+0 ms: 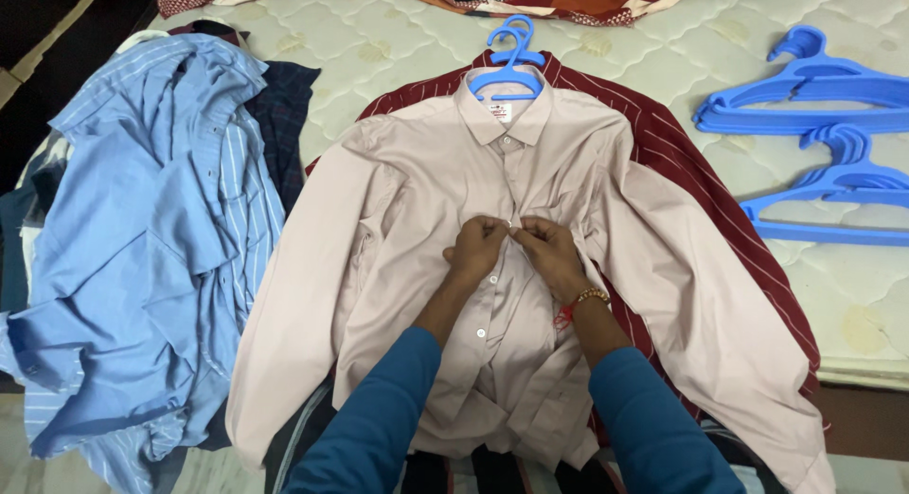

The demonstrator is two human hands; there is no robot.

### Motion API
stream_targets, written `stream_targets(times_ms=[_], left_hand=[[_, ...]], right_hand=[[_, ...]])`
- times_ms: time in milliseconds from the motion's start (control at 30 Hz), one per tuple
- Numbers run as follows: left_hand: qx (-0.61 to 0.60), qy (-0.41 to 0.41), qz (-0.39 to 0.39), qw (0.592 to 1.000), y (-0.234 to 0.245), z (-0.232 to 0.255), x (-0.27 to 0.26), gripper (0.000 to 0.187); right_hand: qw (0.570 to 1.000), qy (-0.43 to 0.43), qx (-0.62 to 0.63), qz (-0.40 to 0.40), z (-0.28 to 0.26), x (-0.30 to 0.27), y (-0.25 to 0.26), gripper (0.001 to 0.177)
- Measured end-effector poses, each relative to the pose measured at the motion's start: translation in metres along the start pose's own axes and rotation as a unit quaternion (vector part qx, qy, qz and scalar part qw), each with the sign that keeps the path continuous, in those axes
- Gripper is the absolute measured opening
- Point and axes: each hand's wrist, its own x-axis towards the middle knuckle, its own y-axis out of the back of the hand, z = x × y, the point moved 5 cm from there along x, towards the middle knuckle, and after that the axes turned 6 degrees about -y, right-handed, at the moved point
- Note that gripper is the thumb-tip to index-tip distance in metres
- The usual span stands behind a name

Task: The person places a light pink shirt on a blue hanger, buttons it, and smooths it out. Then the person places a light blue striped shirt on another blue hanger, buttons it, and smooths it out. Both shirts are left on the bed.

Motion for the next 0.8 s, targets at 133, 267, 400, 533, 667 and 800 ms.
stream_targets(times_ms=[133, 267, 400, 533, 667, 800], left_hand=[[-0.020, 0.020, -0.022, 0.999, 0.004, 0.001, 0.000, 0.033], [-0.089, 0.031, -0.057, 0.994, -0.003, -0.014, 0.010, 0.030], [-0.196, 0.011, -0.095, 0.976, -0.004, -0.028, 0.022, 0.023], [-0.195, 0.021, -0.085, 0.977, -0.003, -0.033, 0.028, 0.022], [-0.132, 0.056, -0.045, 0.989, 0.000, -0.023, 0.021, 0.035], [-0.058, 0.114, -0.009, 0.992, 0.008, 0.002, 0.008, 0.047]], right_hand=[[1.000, -0.012, 0.007, 0.008, 0.003, -0.001, 0.006, 0.016], [0.999, -0.012, 0.038, -0.028, 0.007, 0.011, 0.015, 0.021], [0.999, -0.021, 0.017, -0.038, 0.006, 0.016, 0.011, 0.017], [0.998, -0.025, -0.046, 0.020, 0.010, 0.021, 0.009, 0.017], [0.996, -0.018, -0.053, 0.062, 0.012, 0.022, 0.003, 0.019], [0.983, -0.029, -0.144, 0.115, 0.000, 0.013, 0.000, 0.020]])
